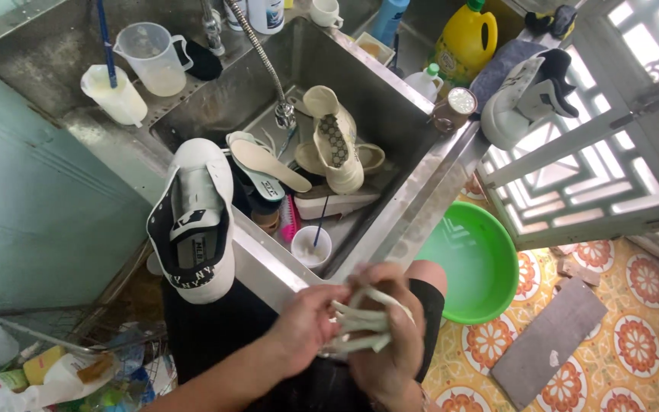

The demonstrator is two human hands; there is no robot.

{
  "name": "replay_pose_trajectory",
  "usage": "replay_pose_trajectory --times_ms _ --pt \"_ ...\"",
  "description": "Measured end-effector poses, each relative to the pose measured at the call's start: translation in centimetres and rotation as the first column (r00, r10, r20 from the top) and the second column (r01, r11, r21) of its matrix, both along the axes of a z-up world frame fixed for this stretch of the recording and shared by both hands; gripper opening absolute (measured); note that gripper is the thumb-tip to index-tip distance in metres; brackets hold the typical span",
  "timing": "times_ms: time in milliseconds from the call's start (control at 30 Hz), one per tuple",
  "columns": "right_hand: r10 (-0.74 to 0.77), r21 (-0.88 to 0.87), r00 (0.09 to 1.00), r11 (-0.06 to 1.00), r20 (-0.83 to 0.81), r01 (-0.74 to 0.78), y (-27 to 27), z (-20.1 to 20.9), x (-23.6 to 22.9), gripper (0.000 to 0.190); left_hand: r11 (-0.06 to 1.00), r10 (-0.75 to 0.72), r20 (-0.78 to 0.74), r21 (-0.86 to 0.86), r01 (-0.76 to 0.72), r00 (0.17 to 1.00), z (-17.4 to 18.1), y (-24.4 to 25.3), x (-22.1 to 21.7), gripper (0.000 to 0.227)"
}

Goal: Cleaning and relacing various pairs of shoes in a sink area.

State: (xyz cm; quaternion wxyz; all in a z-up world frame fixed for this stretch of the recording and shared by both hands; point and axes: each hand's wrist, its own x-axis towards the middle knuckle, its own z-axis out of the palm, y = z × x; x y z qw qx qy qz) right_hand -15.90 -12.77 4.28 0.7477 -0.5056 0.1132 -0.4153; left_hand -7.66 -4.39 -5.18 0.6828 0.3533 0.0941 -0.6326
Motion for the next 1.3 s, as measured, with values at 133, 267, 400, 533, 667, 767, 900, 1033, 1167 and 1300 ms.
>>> replay_pose_trajectory --times_ms 133,267,400,533,667,767,900,1033,1167,1300 --pt "0.165 0.427 0.95 0.863 0.264 -0.269 0.2 0.9 1.6 0.015 0.994 0.06 -0.129 -0.086 -0.071 0.99 2.8 -0.8 -1.3 0.036" --pt "0.072 0.425 0.965 0.888 0.253 -0.177 -1.6 2.9 2.9 0.029 0.999 -0.038 0.008 -0.002 0.038 0.999 -3.3 0.6 -3.6 0.048" --pt "0.059 0.406 0.948 0.894 0.313 -0.189 -4.4 1.6 1.0 0.031 0.944 -0.143 0.318 -0.24 0.225 0.937 -5.4 1.6 -2.2 0.052" --pt "0.197 0.53 0.902 0.753 0.384 -0.39 -2.5 -1.1 -0.1 0.044 0.977 0.212 0.077 -0.013 -0.211 0.974 0.1 0.1 0.8 0.032" --pt "-0.069 -0.086 0.99 0.995 -0.126 0.059 1.0 -5.9 0.4 0.033 0.885 0.186 -0.255 -0.375 -0.275 0.949 5.7 -0.9 2.2 0.04" --pt "-0.37 -0.676 0.902 0.725 -0.221 0.132 1.2 -10.3 -0.5 0.032 0.922 0.247 0.259 -0.358 -0.145 0.934 4.7 -0.8 0.2 0.048" --pt "-0.173 -0.674 0.967 0.738 -0.189 0.0 1.0 -6.0 0.9 0.051 0.916 0.246 0.237 -0.375 -0.146 0.94 1.8 -2.2 -0.4 0.069" --pt "-0.136 -0.77 0.96 0.629 -0.243 -0.106 -2.1 -6.8 1.1 0.061 0.936 0.112 0.552 -0.337 0.099 0.826 2.2 -1.4 -0.5 0.076" --pt "-0.267 -0.845 0.925 0.526 -0.269 -0.094 -2.2 -9.7 0.5 0.034 0.949 0.112 0.159 -0.311 -0.058 0.981 2.2 0.2 0.1 0.105" --pt "-0.247 -0.919 0.955 0.391 -0.164 -0.056 -0.3 -8.4 0.7 0.034 0.776 0.165 -0.099 -0.601 -0.192 0.981 4.1 0.5 2.8 0.107"
